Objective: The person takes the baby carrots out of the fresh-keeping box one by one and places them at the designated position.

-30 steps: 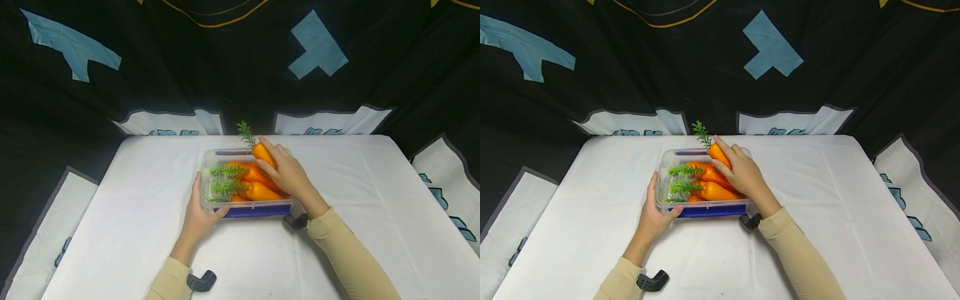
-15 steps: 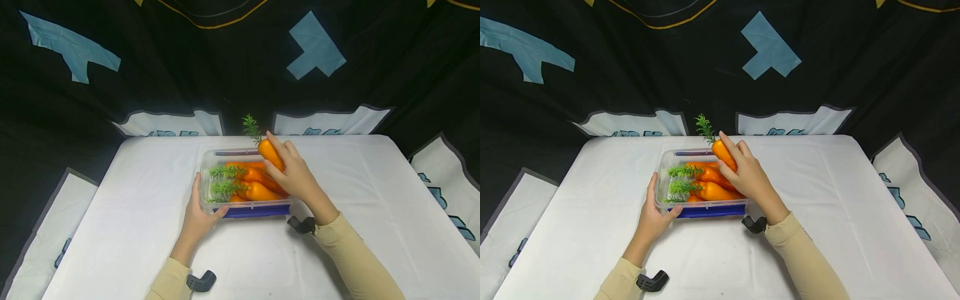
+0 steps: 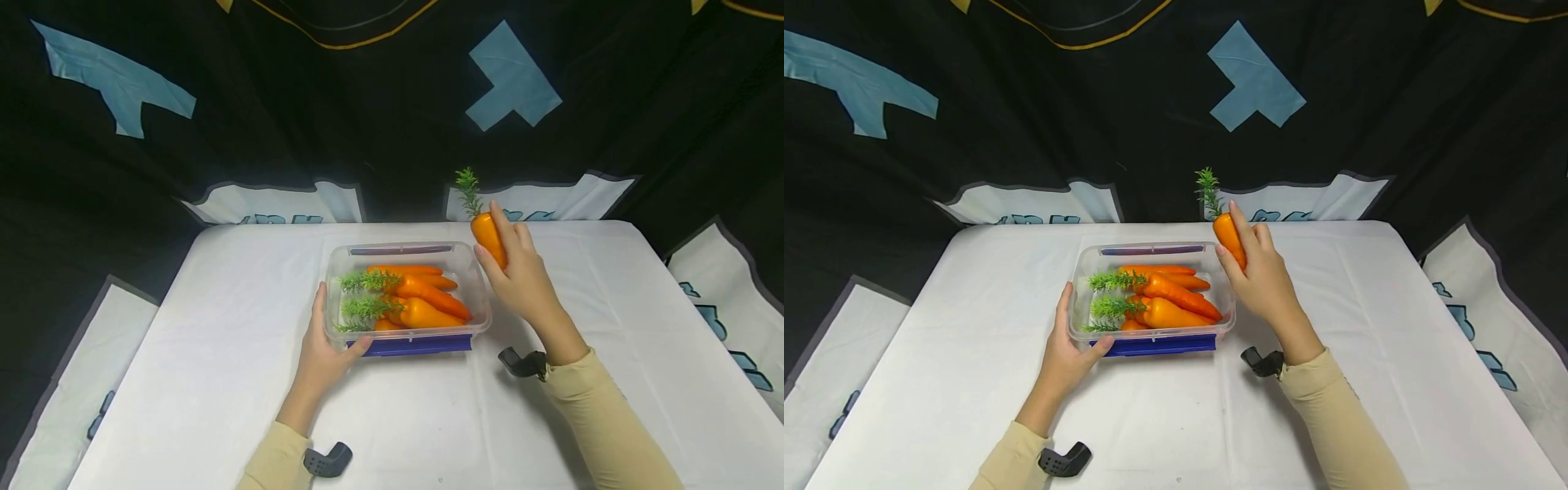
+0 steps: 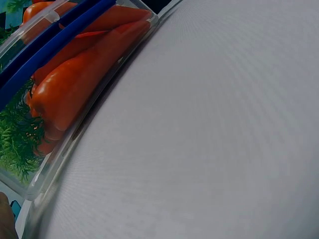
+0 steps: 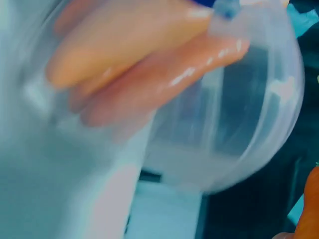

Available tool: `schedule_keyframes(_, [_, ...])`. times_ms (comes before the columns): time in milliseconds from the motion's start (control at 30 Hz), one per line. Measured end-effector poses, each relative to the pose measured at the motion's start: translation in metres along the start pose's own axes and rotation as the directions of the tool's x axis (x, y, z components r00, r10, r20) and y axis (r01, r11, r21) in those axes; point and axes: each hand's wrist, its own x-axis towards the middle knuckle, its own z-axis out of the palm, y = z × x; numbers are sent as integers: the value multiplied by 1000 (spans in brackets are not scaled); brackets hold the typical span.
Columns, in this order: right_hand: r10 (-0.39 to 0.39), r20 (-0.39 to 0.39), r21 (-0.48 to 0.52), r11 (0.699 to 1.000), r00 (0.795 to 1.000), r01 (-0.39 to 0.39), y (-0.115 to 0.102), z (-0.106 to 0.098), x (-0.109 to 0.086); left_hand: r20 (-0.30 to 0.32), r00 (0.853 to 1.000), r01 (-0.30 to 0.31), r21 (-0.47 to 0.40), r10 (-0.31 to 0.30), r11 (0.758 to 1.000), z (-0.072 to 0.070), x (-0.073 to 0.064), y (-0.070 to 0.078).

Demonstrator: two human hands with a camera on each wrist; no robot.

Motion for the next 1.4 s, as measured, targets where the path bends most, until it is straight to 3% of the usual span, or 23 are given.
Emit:
schedule_keyframes(200, [94, -24, 28, 995, 995, -93, 31, 3, -1, -1, 1000, 8, 1, -8, 1000, 0, 0, -1])
schedule_keyframes(400, [122, -43, 101, 988, 992, -117, 58, 14, -3, -5, 1000, 4, -1, -4, 1000, 0, 0, -1])
schedule_keyframes(800, [168, 24, 278, 946, 986, -168, 84, 32, -6, 0, 1000, 0, -7, 0, 1000, 0, 0, 0])
schedule_keyframes(1400, [175, 33, 224, 958, 984, -178, 102, 49, -7, 4, 1000, 4, -1, -4, 1000, 0, 0, -1])
